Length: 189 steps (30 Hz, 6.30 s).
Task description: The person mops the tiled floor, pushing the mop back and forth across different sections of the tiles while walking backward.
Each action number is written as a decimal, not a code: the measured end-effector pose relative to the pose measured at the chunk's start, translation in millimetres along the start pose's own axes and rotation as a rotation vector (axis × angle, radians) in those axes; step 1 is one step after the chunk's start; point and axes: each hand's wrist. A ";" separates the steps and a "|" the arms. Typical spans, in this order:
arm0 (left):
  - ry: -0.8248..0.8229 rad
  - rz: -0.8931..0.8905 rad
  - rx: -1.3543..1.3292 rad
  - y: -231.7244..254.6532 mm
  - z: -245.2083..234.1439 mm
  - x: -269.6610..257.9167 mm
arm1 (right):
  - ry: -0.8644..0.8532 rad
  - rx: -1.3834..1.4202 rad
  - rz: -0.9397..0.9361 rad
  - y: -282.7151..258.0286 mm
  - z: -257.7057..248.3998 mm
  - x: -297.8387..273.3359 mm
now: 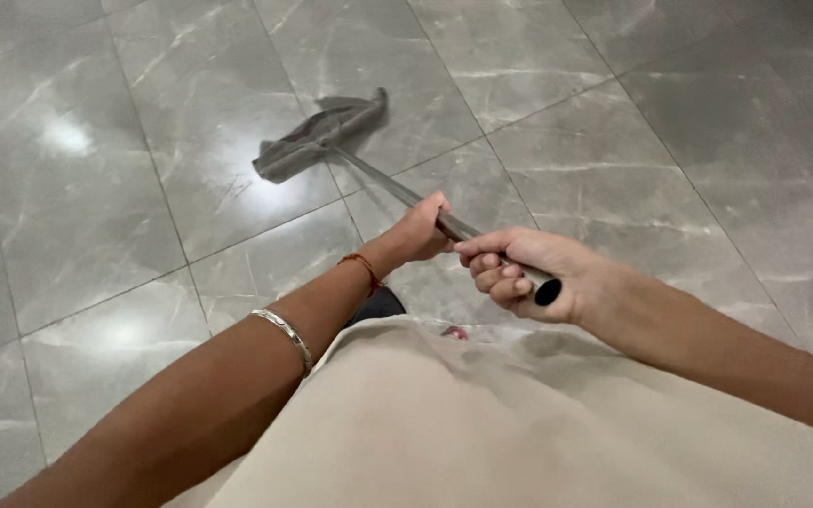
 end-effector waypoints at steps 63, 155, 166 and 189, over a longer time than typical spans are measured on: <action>0.557 0.184 0.901 351.2 -357.4 425.8 | -0.064 -0.543 0.081 -687.1 290.7 480.7; 0.767 0.333 0.938 314.0 -215.4 371.3 | -0.933 -1.367 -1.714 -650.8 197.5 342.0; 0.533 0.664 0.878 293.9 -84.7 237.7 | -1.158 -1.162 -1.797 -468.8 94.0 194.6; 0.223 0.489 1.387 202.1 -76.8 254.4 | -0.944 -1.219 -1.821 -367.4 54.3 184.9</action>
Point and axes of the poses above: each hand's wrist, its own x-axis towards the middle knuckle, its own z-axis out of the palm, y = z × x, and after that the axes turned 13 degrees about y, right-handed
